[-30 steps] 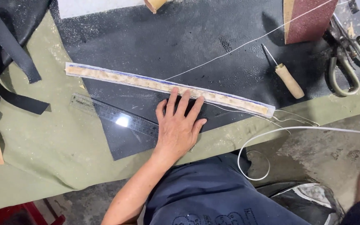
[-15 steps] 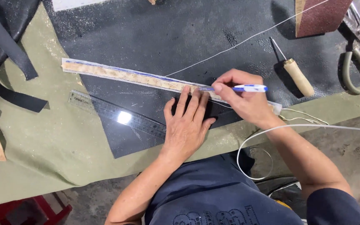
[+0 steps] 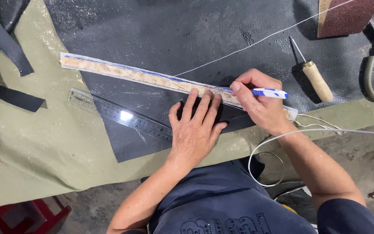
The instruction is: Using a ruler and a pen to mark lines on a leather strip for subsequent cutting or stitching.
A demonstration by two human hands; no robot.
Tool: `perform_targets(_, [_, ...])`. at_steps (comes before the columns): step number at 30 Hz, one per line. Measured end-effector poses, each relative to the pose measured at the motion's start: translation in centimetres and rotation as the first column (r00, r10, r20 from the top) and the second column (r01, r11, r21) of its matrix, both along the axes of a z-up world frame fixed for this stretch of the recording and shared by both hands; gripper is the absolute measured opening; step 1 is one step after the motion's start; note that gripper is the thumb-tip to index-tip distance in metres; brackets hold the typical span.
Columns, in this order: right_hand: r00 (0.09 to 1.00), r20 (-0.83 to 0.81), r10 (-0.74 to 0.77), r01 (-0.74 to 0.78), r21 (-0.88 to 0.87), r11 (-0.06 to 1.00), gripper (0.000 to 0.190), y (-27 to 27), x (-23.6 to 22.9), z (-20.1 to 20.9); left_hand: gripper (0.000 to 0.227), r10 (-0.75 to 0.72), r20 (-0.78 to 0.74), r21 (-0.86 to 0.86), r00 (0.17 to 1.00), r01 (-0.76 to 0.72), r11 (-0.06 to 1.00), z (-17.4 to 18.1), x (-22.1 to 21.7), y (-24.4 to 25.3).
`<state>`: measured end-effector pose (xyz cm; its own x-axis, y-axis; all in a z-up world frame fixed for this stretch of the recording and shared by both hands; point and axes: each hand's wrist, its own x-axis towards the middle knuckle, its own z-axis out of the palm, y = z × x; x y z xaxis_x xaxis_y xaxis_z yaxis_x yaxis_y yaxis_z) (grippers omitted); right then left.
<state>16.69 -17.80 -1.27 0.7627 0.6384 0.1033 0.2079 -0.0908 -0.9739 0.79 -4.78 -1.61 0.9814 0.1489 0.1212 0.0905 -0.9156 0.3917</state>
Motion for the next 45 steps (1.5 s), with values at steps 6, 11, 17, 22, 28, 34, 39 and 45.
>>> perform_targets(6, [1.0, -0.002, -0.018, 0.018, 0.032, 0.999, 0.02, -0.3, -0.1, -0.5, 0.063, 0.028, 0.02, 0.017, 0.999, -0.028, 0.999, -0.2, -0.1, 0.7])
perform_targets(11, [0.996, 0.085, -0.015, 0.009, 0.075, 0.997, 0.022, -0.4, -0.2, -1.0, 0.03, 0.099, 0.124, -0.063, 0.987, -0.092, 0.994, 1.1, 0.4, 6.2])
perform_targets(17, [0.975, 0.212, 0.069, -0.064, -0.03, 0.997, 0.031, 0.8, -1.1, 0.5, 0.029, 0.117, 0.132, 0.015, 0.984, -0.12, 0.993, 1.9, 1.6, 16.8])
perform_targets(22, [0.947, 0.311, 0.084, -0.064, -0.074, 0.995, 0.023, 1.6, -1.2, 0.0, 0.037, 0.033, 0.082, -0.105, 0.996, -0.024, 0.994, 3.0, 2.3, 19.0])
perform_targets(28, [0.811, 0.537, 0.233, -0.118, -0.24, 0.964, 0.022, 7.2, -1.9, 0.9, 0.042, -0.037, -0.112, -0.13, 0.993, 0.023, 0.991, 4.5, 2.9, 20.3])
perform_targets(34, [0.733, 0.593, 0.334, -0.161, -0.326, 0.932, 0.039, 11.0, -2.3, -0.2, 0.037, 0.013, -0.123, -0.117, 0.992, -0.028, 0.993, 4.2, 1.8, 21.7])
perform_targets(39, [0.74, 0.604, 0.296, -0.12, -0.315, 0.941, 0.039, 11.0, -2.7, -0.9, 0.036, -0.015, -0.126, -0.124, 0.992, 0.0, 0.992, 3.5, 2.3, 22.1])
perform_targets(45, [0.756, 0.582, 0.298, -0.117, -0.328, 0.937, 0.045, 11.1, -2.6, -1.1, 0.019, -0.067, -0.247, -0.15, 0.967, 0.03, 0.988, 3.6, 2.9, 22.4])
